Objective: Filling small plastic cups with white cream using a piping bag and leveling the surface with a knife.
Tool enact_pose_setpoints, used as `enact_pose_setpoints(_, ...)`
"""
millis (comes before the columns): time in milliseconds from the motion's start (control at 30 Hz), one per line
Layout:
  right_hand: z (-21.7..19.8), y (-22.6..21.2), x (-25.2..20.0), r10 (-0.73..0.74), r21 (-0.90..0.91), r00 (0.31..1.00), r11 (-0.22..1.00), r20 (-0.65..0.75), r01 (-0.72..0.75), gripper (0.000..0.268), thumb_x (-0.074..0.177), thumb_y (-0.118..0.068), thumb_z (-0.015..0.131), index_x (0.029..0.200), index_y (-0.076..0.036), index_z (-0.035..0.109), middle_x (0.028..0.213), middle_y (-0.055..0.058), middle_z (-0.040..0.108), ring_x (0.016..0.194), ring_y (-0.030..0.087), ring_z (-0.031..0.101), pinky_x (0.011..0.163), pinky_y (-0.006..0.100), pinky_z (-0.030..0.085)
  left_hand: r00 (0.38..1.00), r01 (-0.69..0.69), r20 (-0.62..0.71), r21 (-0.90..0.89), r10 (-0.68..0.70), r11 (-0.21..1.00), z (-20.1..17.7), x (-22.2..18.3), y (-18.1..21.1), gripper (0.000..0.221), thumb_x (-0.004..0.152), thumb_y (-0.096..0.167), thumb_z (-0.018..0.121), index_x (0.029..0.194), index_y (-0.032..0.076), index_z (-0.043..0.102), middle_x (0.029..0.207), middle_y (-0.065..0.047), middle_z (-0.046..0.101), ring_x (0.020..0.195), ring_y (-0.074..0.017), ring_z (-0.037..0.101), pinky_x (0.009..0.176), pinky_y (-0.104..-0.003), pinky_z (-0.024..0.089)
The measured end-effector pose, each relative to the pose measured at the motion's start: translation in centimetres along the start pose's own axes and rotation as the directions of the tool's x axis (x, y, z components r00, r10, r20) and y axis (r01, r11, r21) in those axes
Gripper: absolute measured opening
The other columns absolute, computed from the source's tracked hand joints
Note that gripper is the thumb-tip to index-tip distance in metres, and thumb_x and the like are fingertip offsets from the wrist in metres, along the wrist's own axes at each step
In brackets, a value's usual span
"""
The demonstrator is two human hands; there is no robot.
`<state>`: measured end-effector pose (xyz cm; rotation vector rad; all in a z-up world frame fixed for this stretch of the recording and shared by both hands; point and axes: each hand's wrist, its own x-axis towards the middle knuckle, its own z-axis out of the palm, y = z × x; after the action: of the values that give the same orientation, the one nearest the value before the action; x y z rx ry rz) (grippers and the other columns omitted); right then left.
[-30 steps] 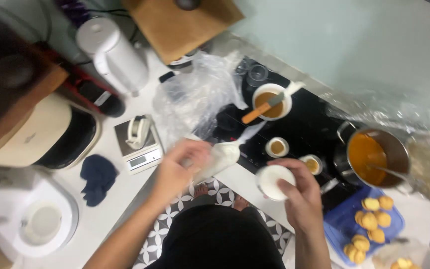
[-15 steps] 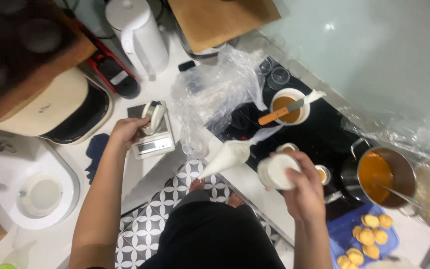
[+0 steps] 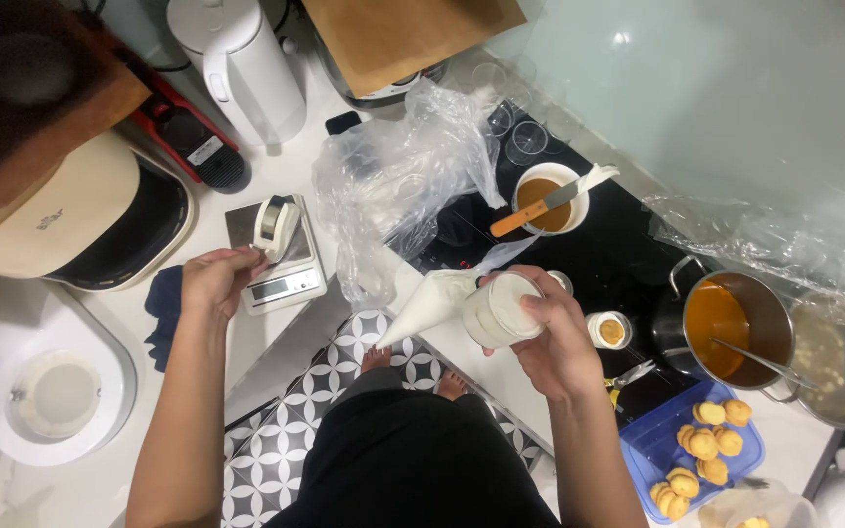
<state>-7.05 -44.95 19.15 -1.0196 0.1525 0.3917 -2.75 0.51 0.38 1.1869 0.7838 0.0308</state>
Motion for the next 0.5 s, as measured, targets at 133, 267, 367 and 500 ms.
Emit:
enact_pose_setpoints(133, 0.2, 0.1, 0.3, -0.012, 0.012, 0.998, 1.0, 0.054, 0.012, 0.052, 0.086, -0.026, 0.065, 0.127, 0.005, 0.053, 0.122, 0.024, 0.065, 0.095, 0.033, 0.07, 0.066, 0.046, 0.06, 0.99, -0.141, 0.006, -0.011, 0.142, 0.99, -1.3, 1.2, -3.7, 0.01, 0.082, -0.011, 0.073, 0.076, -0.006, 0.066, 0.096, -0.017, 0.073, 0.081, -0.0243, 0.073, 0.078, -0.035, 0.065)
enact_pose_setpoints(267, 0.6, 0.1, 0.4, -0.015, 0.011, 0.997, 1.0, 0.071, 0.014, 0.05, 0.087, -0.024, 0.065, 0.126, 0.005, 0.055, 0.123, 0.024, 0.065, 0.095, 0.034, 0.07, 0.064, 0.047, 0.06, 0.92, -0.327, -0.077, 0.39, 0.384, 0.861, -0.3, -0.3, -4.3, 0.012, 0.09, -0.002, 0.077, 0.081, -0.005, 0.069, 0.1, -0.015, 0.076, 0.084, -0.0183, 0.07, 0.077, -0.028, 0.057)
enact_pose_setpoints(367, 1.0, 0.1, 0.2, -0.048, 0.055, 0.991, 0.998, 0.123, 0.041, 0.042, 0.091, -0.016, 0.062, 0.126, 0.006, 0.056, 0.124, 0.025, 0.065, 0.097, 0.033, 0.07, 0.065, 0.046, 0.06, 0.882, -0.267, -0.075, 0.732, 0.465, 0.626, 1.3, -4.6, -1.3, 0.015, 0.095, 0.008, 0.079, 0.088, -0.003, 0.072, 0.095, -0.017, 0.076, 0.08, -0.0192, 0.069, 0.076, -0.03, 0.054)
enact_pose_setpoints(500, 2.5, -0.3, -0.6, -0.087, -0.084, 0.995, 0.992, 0.052, 0.091, 0.037, 0.085, -0.002, 0.06, 0.122, 0.003, 0.055, 0.123, 0.02, 0.065, 0.105, 0.03, 0.068, 0.069, 0.047, 0.06, 0.782, -0.537, 0.162, 0.665, 0.602, 0.519, 7.1, -14.3, 5.5, 0.009, 0.086, 0.008, 0.083, 0.09, 0.002, 0.078, 0.105, -0.011, 0.069, 0.086, -0.0158, 0.067, 0.073, -0.029, 0.055)
